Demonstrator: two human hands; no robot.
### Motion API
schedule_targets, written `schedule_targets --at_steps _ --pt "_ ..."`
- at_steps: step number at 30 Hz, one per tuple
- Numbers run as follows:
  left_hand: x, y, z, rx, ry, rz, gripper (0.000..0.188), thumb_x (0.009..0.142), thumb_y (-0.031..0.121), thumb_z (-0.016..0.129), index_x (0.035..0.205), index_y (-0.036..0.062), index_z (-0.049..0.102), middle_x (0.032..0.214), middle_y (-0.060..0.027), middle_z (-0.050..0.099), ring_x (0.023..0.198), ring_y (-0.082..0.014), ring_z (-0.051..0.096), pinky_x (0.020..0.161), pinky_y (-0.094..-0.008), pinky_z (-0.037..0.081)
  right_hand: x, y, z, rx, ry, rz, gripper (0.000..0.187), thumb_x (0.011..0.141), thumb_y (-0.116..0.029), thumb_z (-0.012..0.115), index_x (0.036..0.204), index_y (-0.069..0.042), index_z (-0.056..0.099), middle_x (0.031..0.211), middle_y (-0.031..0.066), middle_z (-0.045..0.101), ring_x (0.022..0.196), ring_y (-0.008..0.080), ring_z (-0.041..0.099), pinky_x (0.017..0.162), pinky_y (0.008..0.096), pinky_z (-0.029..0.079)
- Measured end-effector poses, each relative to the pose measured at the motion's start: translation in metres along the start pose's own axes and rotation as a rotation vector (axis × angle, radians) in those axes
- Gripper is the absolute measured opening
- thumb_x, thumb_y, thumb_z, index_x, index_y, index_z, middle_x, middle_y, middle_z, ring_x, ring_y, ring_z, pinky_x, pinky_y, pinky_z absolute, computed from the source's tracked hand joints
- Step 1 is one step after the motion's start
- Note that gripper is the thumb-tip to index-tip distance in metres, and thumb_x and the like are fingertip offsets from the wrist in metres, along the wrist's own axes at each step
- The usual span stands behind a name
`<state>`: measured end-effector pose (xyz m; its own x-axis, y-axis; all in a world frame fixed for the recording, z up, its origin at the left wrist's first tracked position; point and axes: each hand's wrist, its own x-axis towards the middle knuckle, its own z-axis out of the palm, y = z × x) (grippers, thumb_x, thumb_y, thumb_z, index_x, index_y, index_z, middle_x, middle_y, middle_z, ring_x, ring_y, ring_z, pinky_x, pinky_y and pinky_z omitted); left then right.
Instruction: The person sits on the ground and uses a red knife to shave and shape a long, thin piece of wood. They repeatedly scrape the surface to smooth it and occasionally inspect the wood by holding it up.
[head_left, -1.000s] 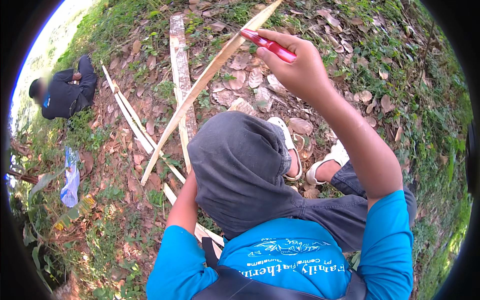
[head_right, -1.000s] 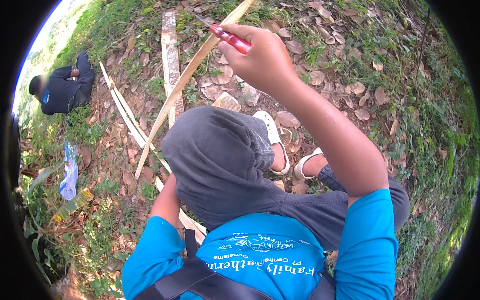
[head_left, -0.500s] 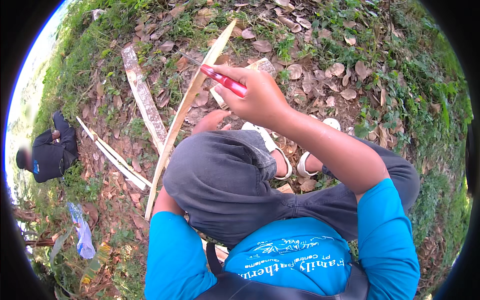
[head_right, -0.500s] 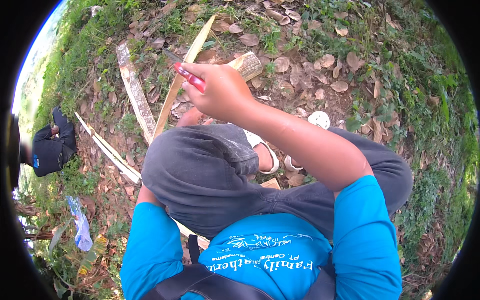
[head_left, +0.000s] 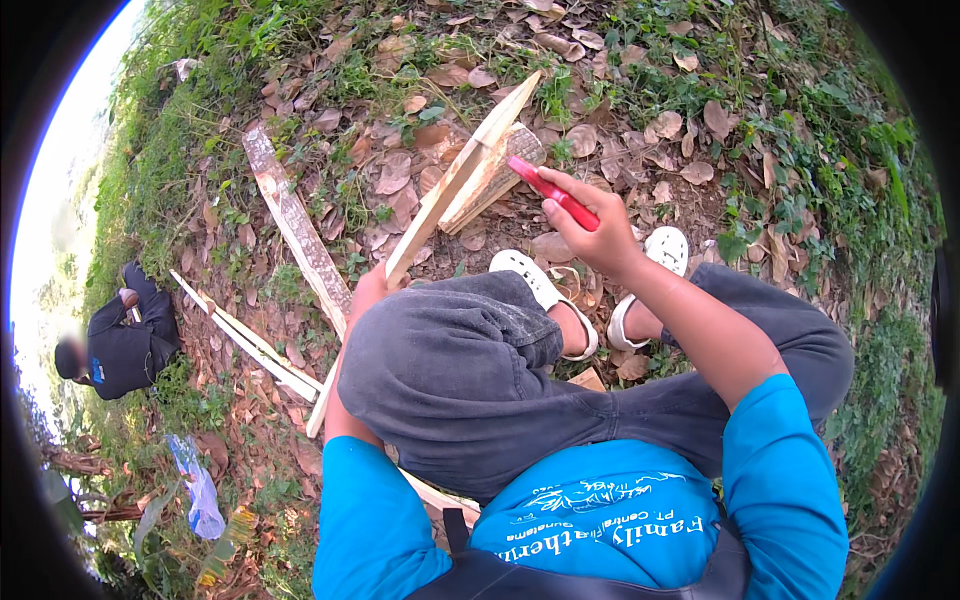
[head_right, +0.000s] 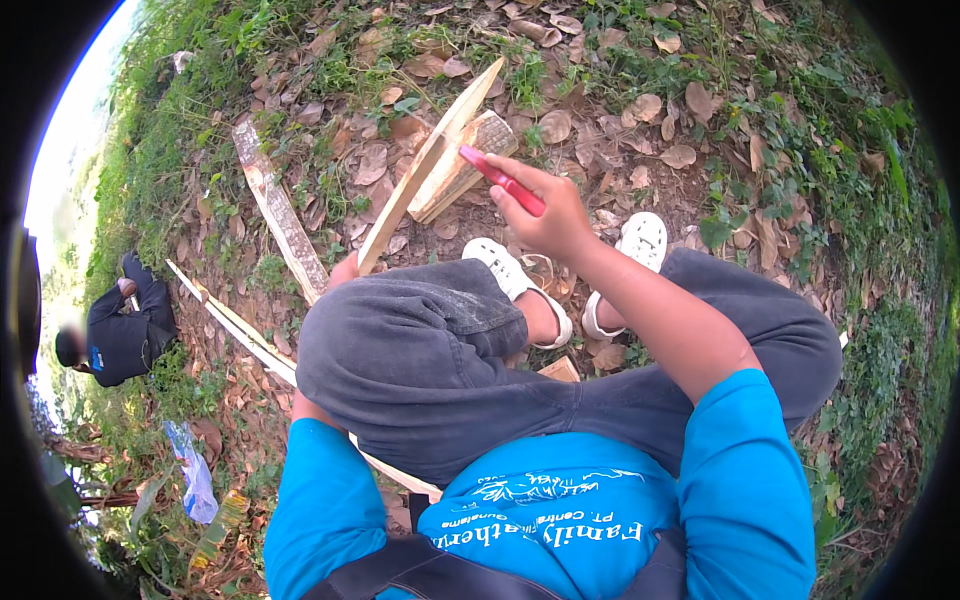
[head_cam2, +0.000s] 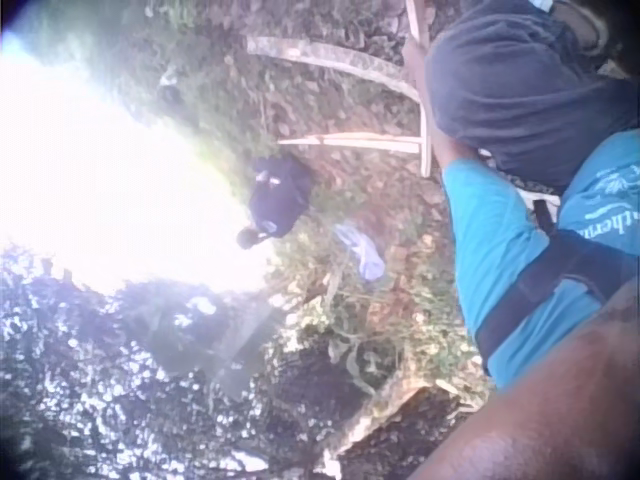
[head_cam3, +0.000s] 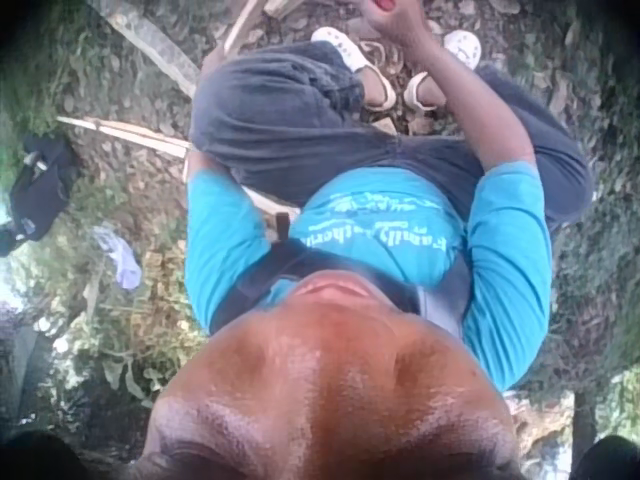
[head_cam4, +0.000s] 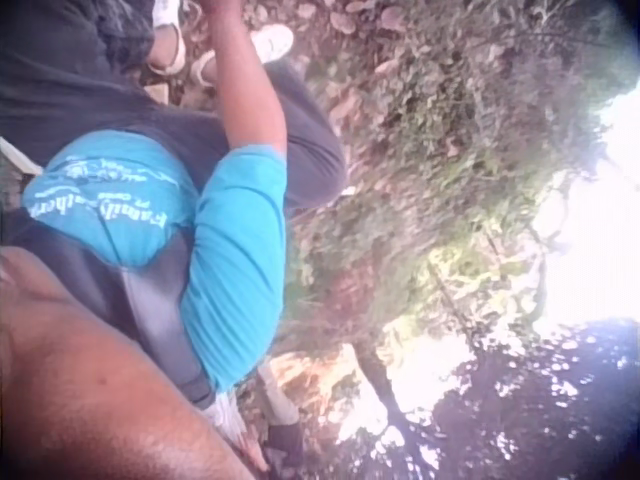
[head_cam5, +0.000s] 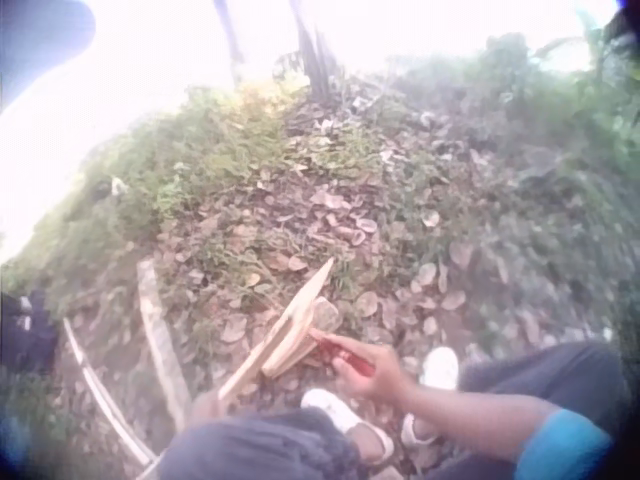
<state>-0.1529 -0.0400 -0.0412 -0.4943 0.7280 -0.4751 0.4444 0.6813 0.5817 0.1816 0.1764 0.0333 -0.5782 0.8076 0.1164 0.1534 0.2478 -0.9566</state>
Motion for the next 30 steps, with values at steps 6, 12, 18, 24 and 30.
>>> schedule_targets --at_steps 6,12,18,24,30 --pt "0.100 0.004 0.004 0.524 0.096 0.323 0.043 0.082 0.030 0.084 0.107 0.0034 0.060 0.107 -0.0249 0.069 0.104 -0.0435 0.066 0.086 -0.0499 0.054 -0.001 0.036 -0.027 -0.017 0.112 0.078 0.046 0.098 -0.014 0.069 0.144 -0.007 0.061 0.111 0.0061 0.074 0.085 0.0053 0.062 0.078 0.0238 0.051" --pt "0.095 -0.001 0.024 0.659 -0.008 0.319 0.079 0.086 0.037 0.081 0.147 0.0017 0.046 0.144 -0.0284 0.053 0.132 -0.0425 0.054 0.109 -0.0489 0.046 0.007 0.067 -0.020 0.067 0.172 0.076 0.044 0.096 -0.020 0.071 0.138 -0.008 0.066 0.099 0.0109 0.077 0.080 0.0099 0.066 0.076 0.0286 0.053" --pt "0.031 -0.002 -0.028 0.404 -0.089 0.160 0.082 0.091 0.038 0.077 0.155 0.0016 0.042 0.150 -0.0261 0.052 0.135 -0.0364 0.055 0.111 -0.0440 0.046 0.020 0.070 -0.006 0.004 0.145 0.069 0.048 0.096 -0.017 0.071 0.142 -0.007 0.062 0.101 0.0060 0.073 0.079 0.0068 0.059 0.075 0.0255 0.051" --pt "-0.060 0.037 -0.135 0.194 -0.262 -0.049 0.070 0.096 0.039 0.072 0.153 0.0064 0.048 0.135 -0.0187 0.067 0.121 -0.0288 0.066 0.103 -0.0394 0.051 0.035 0.091 0.008 -0.052 0.095 0.007 0.054 0.097 -0.027 0.070 0.149 -0.021 0.056 0.112 0.0123 0.075 0.093 0.0212 0.070 0.086 0.0342 0.054" --pt "-0.090 0.199 -0.147 0.622 -0.196 0.146 0.066 0.099 0.042 0.067 0.153 0.0077 0.048 0.140 -0.0176 0.064 0.124 -0.0283 0.065 0.105 -0.0415 0.050 0.037 0.117 -0.020 -0.145 0.100 0.092 0.058 0.089 -0.029 0.072 0.144 -0.019 0.060 0.120 0.0189 0.072 0.107 0.0343 0.071 0.093 0.0412 0.055"
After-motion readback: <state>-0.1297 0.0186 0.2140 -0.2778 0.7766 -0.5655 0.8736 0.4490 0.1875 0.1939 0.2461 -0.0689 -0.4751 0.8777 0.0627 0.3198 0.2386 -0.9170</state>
